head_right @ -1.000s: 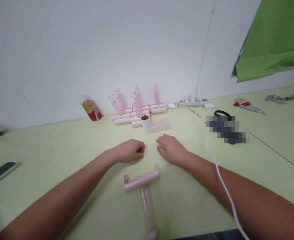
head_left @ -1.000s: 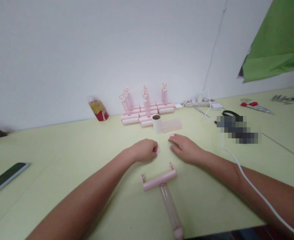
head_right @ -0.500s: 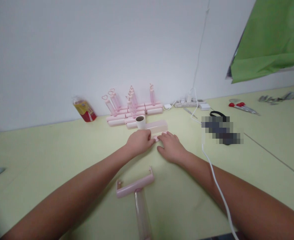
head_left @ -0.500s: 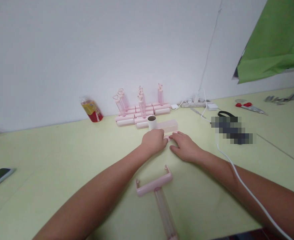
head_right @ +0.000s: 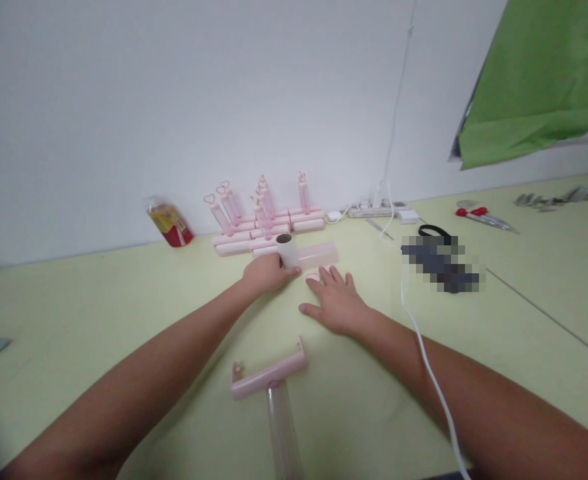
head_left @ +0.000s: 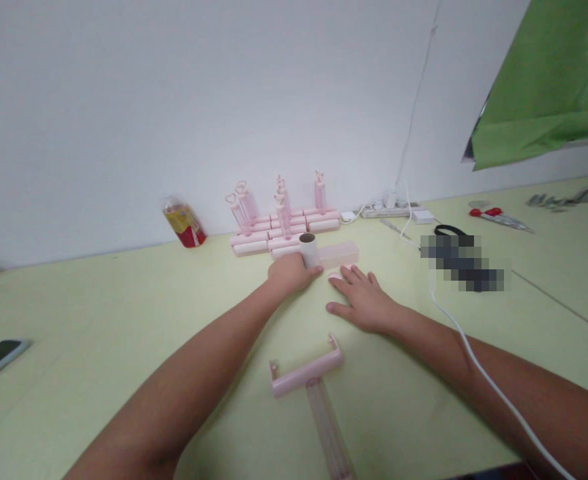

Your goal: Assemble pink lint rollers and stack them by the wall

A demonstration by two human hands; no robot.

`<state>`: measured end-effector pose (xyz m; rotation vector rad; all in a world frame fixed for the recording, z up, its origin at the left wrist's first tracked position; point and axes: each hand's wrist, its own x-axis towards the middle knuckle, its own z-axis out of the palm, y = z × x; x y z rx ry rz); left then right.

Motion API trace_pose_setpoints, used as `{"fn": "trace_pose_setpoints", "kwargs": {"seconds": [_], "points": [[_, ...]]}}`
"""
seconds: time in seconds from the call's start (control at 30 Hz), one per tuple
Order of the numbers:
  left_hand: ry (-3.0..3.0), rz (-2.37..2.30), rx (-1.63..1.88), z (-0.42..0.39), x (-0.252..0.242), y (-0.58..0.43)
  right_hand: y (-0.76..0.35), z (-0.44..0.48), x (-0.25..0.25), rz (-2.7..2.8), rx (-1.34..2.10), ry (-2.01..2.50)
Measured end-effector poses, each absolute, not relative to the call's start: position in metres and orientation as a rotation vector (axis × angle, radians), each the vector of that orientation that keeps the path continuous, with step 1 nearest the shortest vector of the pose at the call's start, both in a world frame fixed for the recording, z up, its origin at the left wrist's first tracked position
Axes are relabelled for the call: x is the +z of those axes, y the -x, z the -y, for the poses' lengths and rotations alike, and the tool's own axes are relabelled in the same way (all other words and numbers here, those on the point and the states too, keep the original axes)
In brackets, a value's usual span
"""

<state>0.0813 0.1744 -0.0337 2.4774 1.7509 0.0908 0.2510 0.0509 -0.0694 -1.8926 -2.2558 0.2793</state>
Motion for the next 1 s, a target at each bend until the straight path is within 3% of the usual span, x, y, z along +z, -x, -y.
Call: {"fn": "trace_pose_setpoints", "kwargs": {"seconds": [0.63,0.77,0.87,1.0], "points": [[-2.519,-1.721,0.143,-0.161,-0.017,-0.093,-0.252,-0.054,-0.075,2.171,0.239,1.927],[-2.607,-1.458,0.096,-0.117,0.007,-0.082,-0.252,-0.054,-0.078,2.166,0.229,1.935],[-2.688,-0.92,0.123,-0.07,0.022,-0.068,-0.252,-0.055,-0.079,2.172,0.245,1.956],[-2.699,-0.855,0.124,-0.026,0.023,-0.044,-0.251,-0.055,-0.082,2.152,0.248,1.945]]}}
